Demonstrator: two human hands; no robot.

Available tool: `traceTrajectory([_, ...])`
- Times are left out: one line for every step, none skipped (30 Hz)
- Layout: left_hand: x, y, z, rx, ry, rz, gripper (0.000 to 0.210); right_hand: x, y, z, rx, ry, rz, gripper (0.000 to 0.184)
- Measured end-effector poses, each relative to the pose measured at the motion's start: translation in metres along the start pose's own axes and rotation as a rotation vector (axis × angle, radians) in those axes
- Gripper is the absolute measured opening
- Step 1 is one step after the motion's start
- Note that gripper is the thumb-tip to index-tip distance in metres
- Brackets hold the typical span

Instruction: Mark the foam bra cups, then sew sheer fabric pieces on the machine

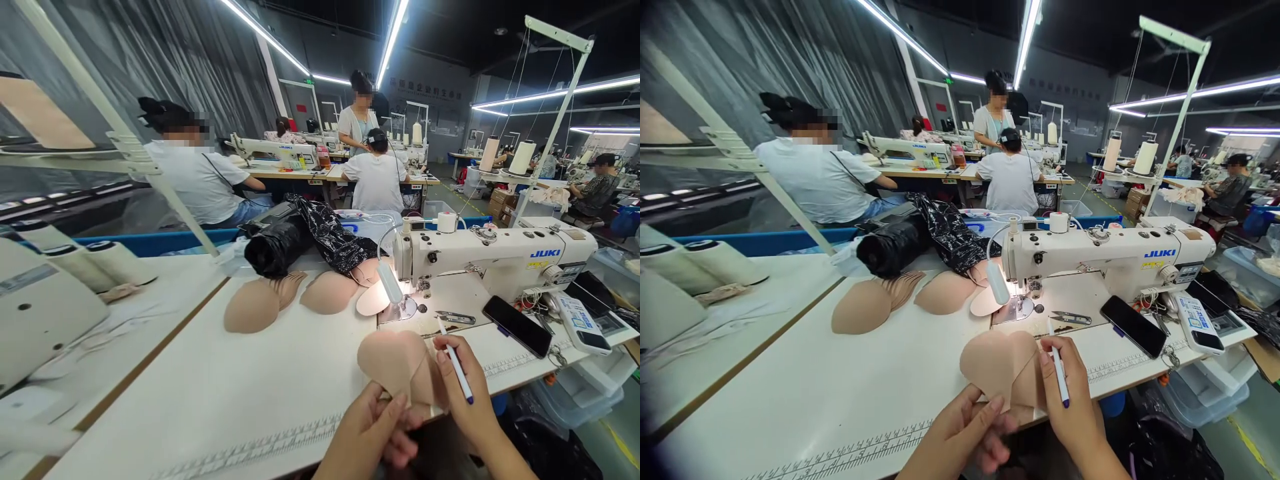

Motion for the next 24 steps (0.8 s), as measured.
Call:
traceTrajectory([0.000, -0.005, 0.005, -0.178, 0.011, -0.012, 0.063, 0.000, 0.000, 0.001, 0.004, -0.002, -0.006, 0.022])
traceTrajectory([0.000, -0.013, 0.015, -0.373, 0.053, -0.001, 0.063, 0.000, 0.002, 0.001, 0.005, -0.005, -0.017, 0.023])
traceTrajectory([0.000, -0.025, 0.035, -0.557, 0.141, 0.061, 0.060, 0.000, 0.004, 0.000, 0.004, -0.010, -0.029, 0.023])
traceTrajectory([0.001, -0.038, 0.059, -0.711, 0.257, 0.162, 0.057, 0.001, 0.006, -0.001, 0.002, -0.015, -0.042, 0.023])
traceTrajectory([0.001, -0.049, 0.083, -0.831, 0.364, 0.256, 0.052, 0.001, 0.008, -0.003, 0.001, -0.022, -0.053, 0.022])
traceTrajectory([-0.001, -0.059, 0.104, -0.925, 0.450, 0.340, 0.045, 0.001, 0.010, -0.004, 0.001, -0.027, -0.061, 0.022])
traceTrajectory([-0.005, -0.066, 0.123, -1.001, 0.528, 0.414, 0.032, 0.001, 0.011, -0.005, 0.004, -0.028, -0.063, 0.022])
traceTrajectory([-0.014, -0.071, 0.136, -1.022, 0.578, 0.450, 0.017, 0.000, 0.012, -0.004, 0.009, -0.027, -0.057, 0.021])
traceTrajectory([-0.025, -0.074, 0.145, -1.029, 0.618, 0.465, 0.016, 0.000, 0.011, -0.003, 0.014, -0.028, -0.049, 0.021])
traceTrajectory([-0.038, -0.076, 0.151, -1.033, 0.645, 0.463, 0.021, -0.001, 0.010, -0.002, 0.020, -0.030, -0.042, 0.021])
traceTrajectory([-0.050, -0.078, 0.155, -1.032, 0.656, 0.453, 0.019, -0.001, 0.009, 0.000, 0.025, -0.032, -0.038, 0.021])
traceTrajectory([-0.061, -0.080, 0.156, -1.028, 0.652, 0.442, 0.013, -0.001, 0.007, 0.002, 0.029, -0.037, -0.035, 0.022])
traceTrajectory([-0.069, -0.084, 0.157, -1.019, 0.638, 0.436, 0.010, 0.000, 0.005, 0.005, 0.032, -0.038, -0.033, 0.022])
traceTrajectory([-0.073, -0.090, 0.157, -1.005, 0.619, 0.437, 0.012, 0.000, 0.003, 0.008, 0.033, -0.032, -0.030, 0.022])
traceTrajectory([-0.074, -0.097, 0.158, -0.985, 0.599, 0.442, 0.018, 0.001, 0.001, 0.011, 0.033, -0.018, -0.025, 0.022])
traceTrajectory([-0.071, -0.107, 0.159, -0.962, 0.581, 0.447, 0.024, 0.002, -0.001, 0.014, 0.031, -0.001, -0.021, 0.022])
traceTrajectory([-0.065, -0.117, 0.162, -0.937, 0.564, 0.451, 0.029, 0.003, -0.003, 0.016, 0.028, 0.014, -0.019, 0.022])
traceTrajectory([-0.059, -0.129, 0.165, -0.915, 0.545, 0.454, 0.034, 0.003, -0.004, 0.017, 0.027, 0.025, -0.020, 0.022])
traceTrajectory([-0.051, -0.141, 0.168, -0.897, 0.523, 0.459, 0.037, 0.003, -0.004, 0.016, 0.026, 0.028, -0.026, 0.022])
traceTrajectory([-0.043, -0.153, 0.172, -0.885, 0.497, 0.480, 0.039, 0.002, -0.003, 0.014, 0.027, 0.022, -0.034, 0.022])
traceTrajectory([-0.033, -0.165, 0.175, -0.880, 0.475, 0.517, 0.040, 0.000, -0.001, 0.012, 0.032, 0.010, -0.048, 0.022])
traceTrajectory([-0.022, -0.173, 0.179, -0.884, 0.465, 0.566, 0.041, -0.001, 0.003, 0.010, 0.042, -0.001, -0.063, 0.023])
traceTrajectory([-0.009, -0.179, 0.181, -0.888, 0.472, 0.631, 0.043, -0.004, 0.006, 0.008, 0.056, -0.010, -0.075, 0.023])
traceTrajectory([0.004, -0.179, 0.180, -0.883, 0.489, 0.684, 0.046, -0.006, 0.010, 0.006, 0.071, -0.016, -0.082, 0.024])
Point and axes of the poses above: each hand's wrist, its own x-axis away from the middle knuckle, its own y-axis out of the palm, z = x × y, the point moved 10 cm from there along -x, towards the middle knuckle, and after that the axes turned 1 degree about -y, right-handed, at the moved point
